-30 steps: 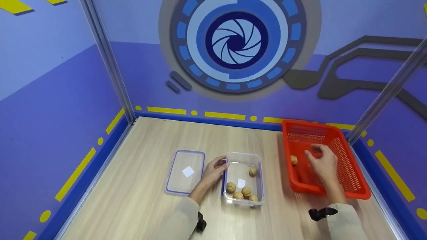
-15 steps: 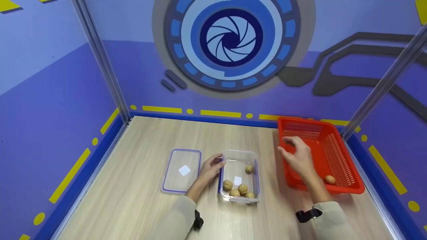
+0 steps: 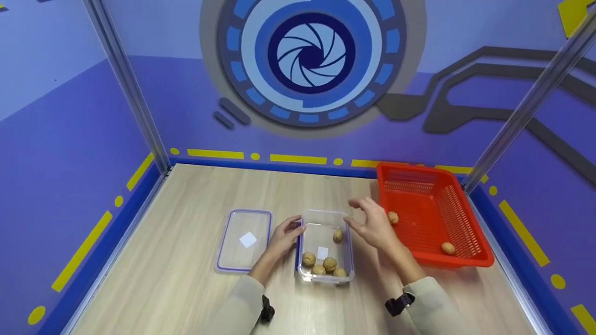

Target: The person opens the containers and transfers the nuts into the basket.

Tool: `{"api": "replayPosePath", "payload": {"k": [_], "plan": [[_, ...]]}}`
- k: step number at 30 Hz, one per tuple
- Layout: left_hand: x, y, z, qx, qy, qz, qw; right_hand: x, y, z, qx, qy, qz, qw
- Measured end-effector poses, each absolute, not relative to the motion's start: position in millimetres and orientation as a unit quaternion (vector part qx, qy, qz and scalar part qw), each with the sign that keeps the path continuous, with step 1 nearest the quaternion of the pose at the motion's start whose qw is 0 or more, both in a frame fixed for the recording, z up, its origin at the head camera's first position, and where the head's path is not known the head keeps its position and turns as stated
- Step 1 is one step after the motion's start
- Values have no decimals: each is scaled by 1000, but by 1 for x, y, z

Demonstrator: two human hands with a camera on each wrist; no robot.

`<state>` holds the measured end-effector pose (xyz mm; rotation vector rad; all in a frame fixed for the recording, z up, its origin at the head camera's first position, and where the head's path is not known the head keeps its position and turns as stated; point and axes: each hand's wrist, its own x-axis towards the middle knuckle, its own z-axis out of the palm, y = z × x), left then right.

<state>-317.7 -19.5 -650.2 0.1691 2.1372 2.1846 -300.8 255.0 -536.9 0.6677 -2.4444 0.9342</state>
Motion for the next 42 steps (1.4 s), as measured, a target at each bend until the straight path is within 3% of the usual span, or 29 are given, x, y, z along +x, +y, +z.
{"api": "replayPosePath", "payload": {"k": [6, 22, 31, 42], "plan": [[-316, -23, -652, 45, 691, 720, 44, -304, 236, -554, 250, -901, 315, 165], [-318, -20, -653, 46, 693, 718, 43, -308, 229, -588, 269, -913, 286, 114], [-316, -21, -649, 46, 688, 722, 46, -313, 231, -597, 325, -920, 165, 145], [-315, -19, -646, 56, 693, 718, 44, -315, 234, -596, 337, -919, 138, 151]]}}
